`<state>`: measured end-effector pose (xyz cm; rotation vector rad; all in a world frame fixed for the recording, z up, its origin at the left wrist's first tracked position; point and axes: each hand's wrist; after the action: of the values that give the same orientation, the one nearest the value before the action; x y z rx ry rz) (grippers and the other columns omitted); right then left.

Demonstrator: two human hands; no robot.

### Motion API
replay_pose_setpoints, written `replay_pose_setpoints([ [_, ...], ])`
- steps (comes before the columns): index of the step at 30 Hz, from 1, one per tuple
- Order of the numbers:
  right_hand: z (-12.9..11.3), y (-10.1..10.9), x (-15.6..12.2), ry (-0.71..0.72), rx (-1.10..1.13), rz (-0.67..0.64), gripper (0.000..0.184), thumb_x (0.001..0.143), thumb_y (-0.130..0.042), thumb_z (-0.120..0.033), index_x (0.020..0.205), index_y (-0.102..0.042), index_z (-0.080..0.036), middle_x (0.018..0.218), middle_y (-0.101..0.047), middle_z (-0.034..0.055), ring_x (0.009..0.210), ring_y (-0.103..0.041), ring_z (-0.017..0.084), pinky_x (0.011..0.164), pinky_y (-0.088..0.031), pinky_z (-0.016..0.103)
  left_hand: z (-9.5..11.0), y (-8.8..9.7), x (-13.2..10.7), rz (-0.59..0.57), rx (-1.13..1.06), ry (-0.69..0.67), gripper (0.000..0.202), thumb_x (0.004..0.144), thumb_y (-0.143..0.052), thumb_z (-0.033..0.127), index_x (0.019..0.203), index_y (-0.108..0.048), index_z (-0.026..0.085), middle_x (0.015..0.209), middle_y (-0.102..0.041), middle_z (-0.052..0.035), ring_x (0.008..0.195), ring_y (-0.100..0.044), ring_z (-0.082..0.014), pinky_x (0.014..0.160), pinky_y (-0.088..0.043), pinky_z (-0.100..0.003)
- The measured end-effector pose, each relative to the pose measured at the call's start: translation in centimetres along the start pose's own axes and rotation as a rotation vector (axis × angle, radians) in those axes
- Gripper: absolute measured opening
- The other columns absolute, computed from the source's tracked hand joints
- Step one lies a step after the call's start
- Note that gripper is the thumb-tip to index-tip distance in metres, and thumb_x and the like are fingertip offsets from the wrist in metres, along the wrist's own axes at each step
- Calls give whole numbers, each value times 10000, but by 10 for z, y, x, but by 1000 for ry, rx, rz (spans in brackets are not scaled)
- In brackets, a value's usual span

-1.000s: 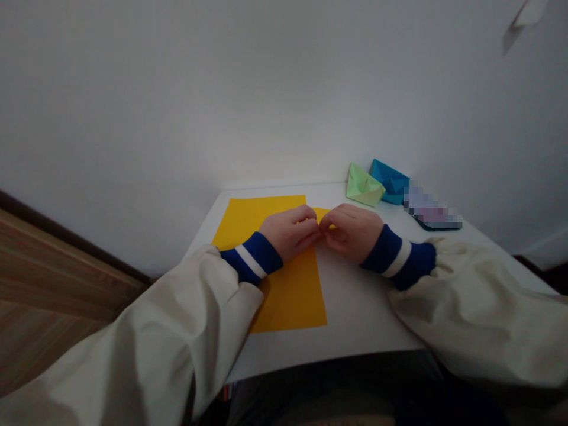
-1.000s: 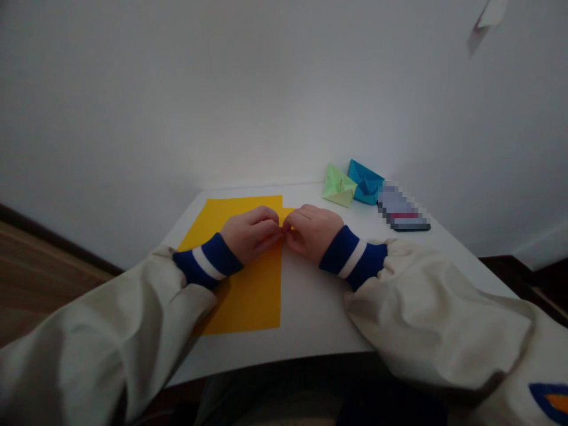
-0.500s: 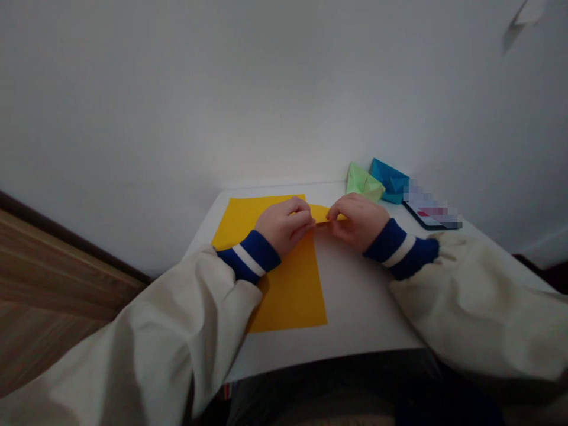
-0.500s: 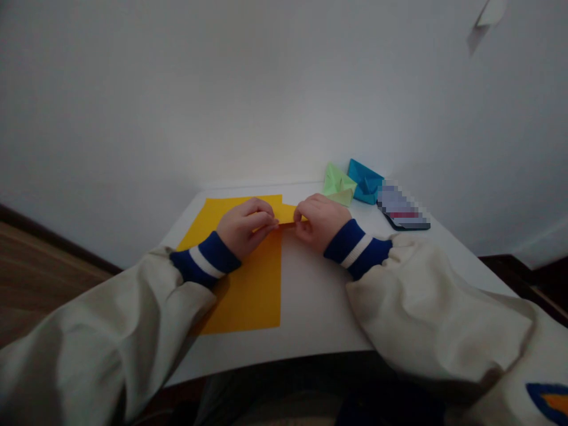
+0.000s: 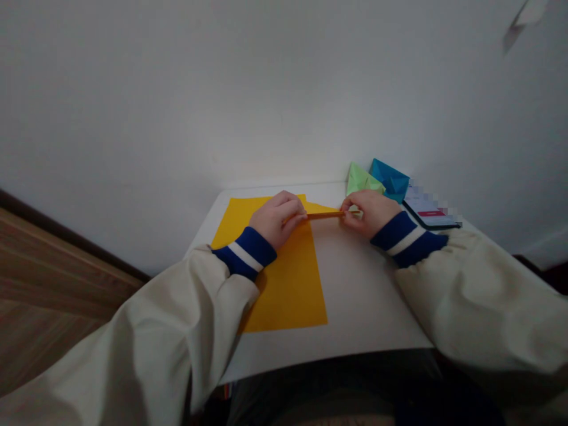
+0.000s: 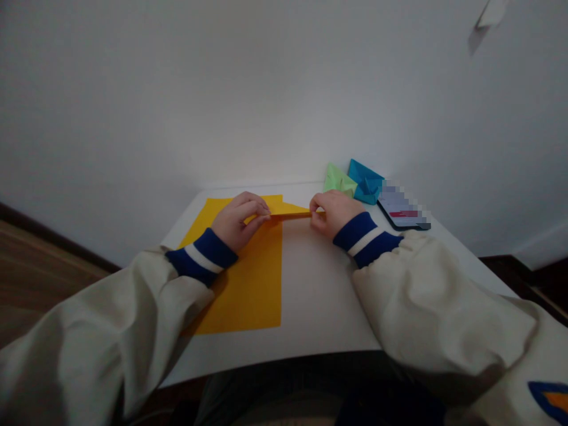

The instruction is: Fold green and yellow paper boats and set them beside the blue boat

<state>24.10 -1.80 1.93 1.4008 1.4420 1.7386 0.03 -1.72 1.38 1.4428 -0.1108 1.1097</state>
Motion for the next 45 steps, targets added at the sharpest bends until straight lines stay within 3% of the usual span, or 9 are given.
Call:
replay_pose_setpoints([
  [5,2,1,-2,-185,-41,5,153,740,-477,-317,794,-593,-233,725,-658,10,656,-590,170,537,-354,263,-7,-4,0,78,-22,95,113,857,-487,212,760,-530,170,816,-577,-27,817,-543,-158,791,-459,-323],
  [10,3,1,-3,-223,-43,7,158,735,-482,-331,774,-589,-222,676,-642,25,598,-564,169,519,-324,266,-10,-10,-2,116,-55,290,96,837,-492,208,752,-521,178,802,-585,-24,805,-550,-162,768,-472,-326],
  [16,8,-3,-4,-248,-79,15,158,742,-468,-318,764,-595,-227,641,-623,27,573,-539,183,487,-287,273,-12,-11,-4,143,-73,384,82,824,-506,219,756,-531,180,797,-594,-14,796,-557,-160,762,-471,-325],
  [20,10,-6,-5,-220,-40,56,188,767,-460,-322,838,-610,-235,696,-646,31,617,-564,190,506,-325,280,-13,-11,-4,143,-70,449,85,812,-514,222,741,-533,179,744,-595,-2,752,-559,-157,733,-469,-321],
  [24,7,-6,-6,-129,16,163,256,764,-511,-373,952,-585,-217,855,-667,55,723,-599,203,568,-395,293,-12,-11,-3,130,-124,350,94,824,-507,236,765,-548,176,794,-614,-10,779,-571,-146,747,-472,-307],
  [28,6,-5,-5,-39,44,231,211,773,-528,-353,909,-595,-205,855,-665,58,769,-601,207,615,-425,302,-11,-12,-3,131,-164,226,103,836,-505,245,783,-556,173,815,-616,-21,805,-581,-137,761,-477,-292],
  [38,-11,2,-5,414,110,268,156,841,-482,-241,801,-625,-192,774,-659,37,759,-582,158,700,-440,286,2,2,5,23,248,-113,97,811,-470,163,784,-563,175,771,-611,-33,744,-539,-161,705,-426,-299],
  [42,-16,0,-4,549,197,261,134,839,-498,-213,833,-631,-196,800,-668,29,753,-581,144,675,-442,275,8,3,7,-31,353,-160,61,739,-499,152,713,-546,181,719,-600,-21,701,-521,-170,665,-395,-307],
  [45,-16,-1,-3,566,236,264,125,832,-506,-198,831,-631,-194,798,-670,28,753,-583,145,678,-448,279,10,2,8,-87,428,-138,38,695,-510,167,670,-535,181,689,-583,-25,676,-505,-180,646,-384,-318],
])
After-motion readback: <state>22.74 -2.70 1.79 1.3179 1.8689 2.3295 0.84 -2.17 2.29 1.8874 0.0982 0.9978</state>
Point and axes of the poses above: each hand's wrist, its own x-axis towards the middle knuckle, its own y-axis out of the back of the hand, z = x × y
